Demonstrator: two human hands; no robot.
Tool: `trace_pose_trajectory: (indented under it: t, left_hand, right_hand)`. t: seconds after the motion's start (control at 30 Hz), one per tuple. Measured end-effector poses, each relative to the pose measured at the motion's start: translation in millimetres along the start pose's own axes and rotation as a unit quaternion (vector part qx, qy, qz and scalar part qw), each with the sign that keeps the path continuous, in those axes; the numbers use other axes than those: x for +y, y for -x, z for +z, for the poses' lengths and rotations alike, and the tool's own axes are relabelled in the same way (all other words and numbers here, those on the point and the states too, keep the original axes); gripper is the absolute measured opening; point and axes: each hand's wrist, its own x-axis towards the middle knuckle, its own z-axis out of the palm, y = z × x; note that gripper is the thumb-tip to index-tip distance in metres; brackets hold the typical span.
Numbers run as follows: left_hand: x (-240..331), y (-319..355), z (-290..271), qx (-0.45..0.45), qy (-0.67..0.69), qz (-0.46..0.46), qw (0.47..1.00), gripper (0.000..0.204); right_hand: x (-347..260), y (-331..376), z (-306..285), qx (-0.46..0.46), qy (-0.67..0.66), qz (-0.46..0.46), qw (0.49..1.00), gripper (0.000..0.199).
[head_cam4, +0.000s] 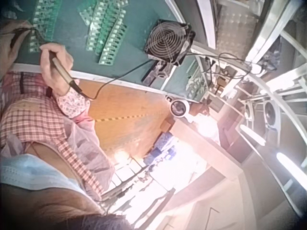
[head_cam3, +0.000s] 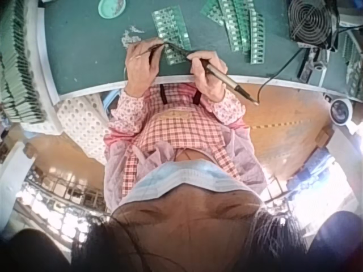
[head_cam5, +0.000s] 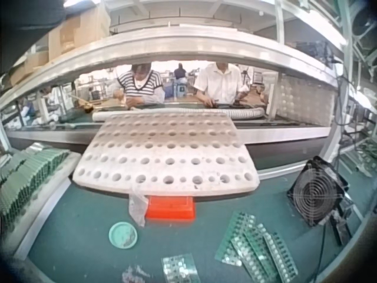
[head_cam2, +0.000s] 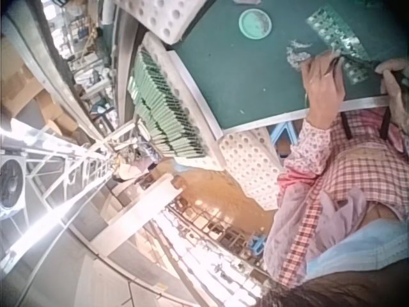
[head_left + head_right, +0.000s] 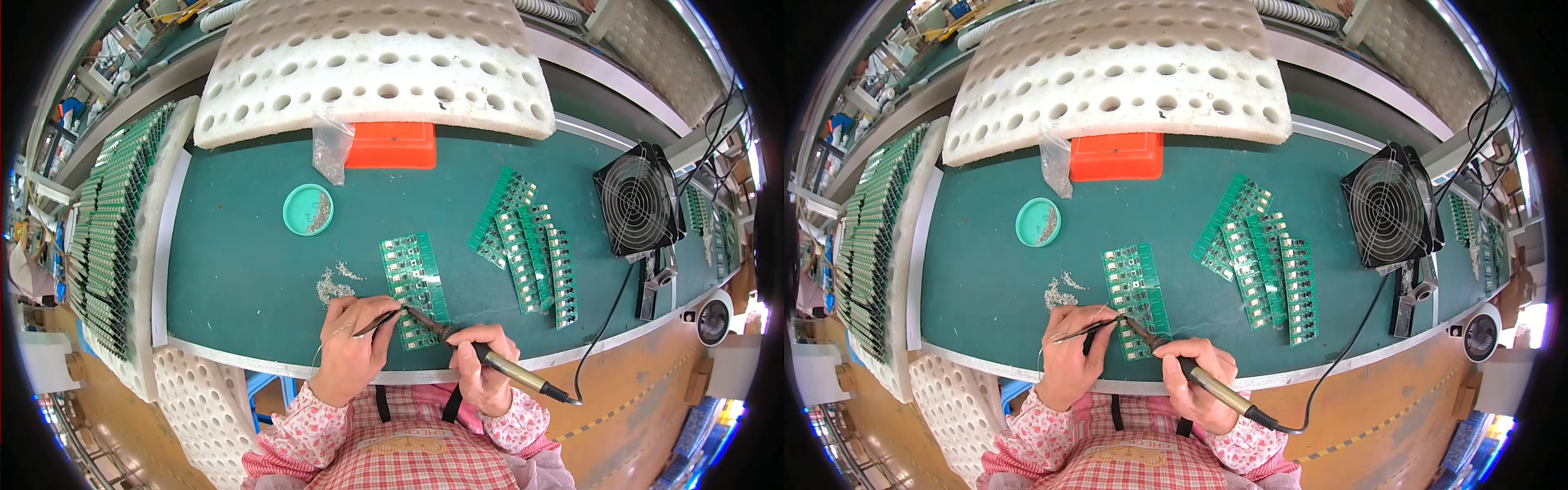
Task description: The person places electronic components onto circuit boards with tweezers and solders them using a soldering iron and solder wire.
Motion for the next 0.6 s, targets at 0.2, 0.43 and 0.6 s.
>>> trace_pose_trajectory:
  t: [0.2, 0.43, 0.6]
  left_hand:
    - [0.7, -1.1, -0.7, 0.002, 0.002, 0.003, 1.000, 0.021]
    - [-0.6, -0.6, -0.7, -0.001, -0.008, 0.022, 1.000, 0.029]
    - [2.1, -1.0, -0.3, 0.001, 0.000, 0.001, 1.000, 0.022]
  right_hand:
    - [-0.4, -2.5, 1.8, -0.005, 0.035, -0.051, 0.998, 0.008]
    - [-1.6, -5.0, 3.1, -0.003, 0.047, -0.084, 0.995, 0.010]
    - [-3.2, -6.1, 2.4, -0.011, 0.051, -0.094, 0.994, 0.010]
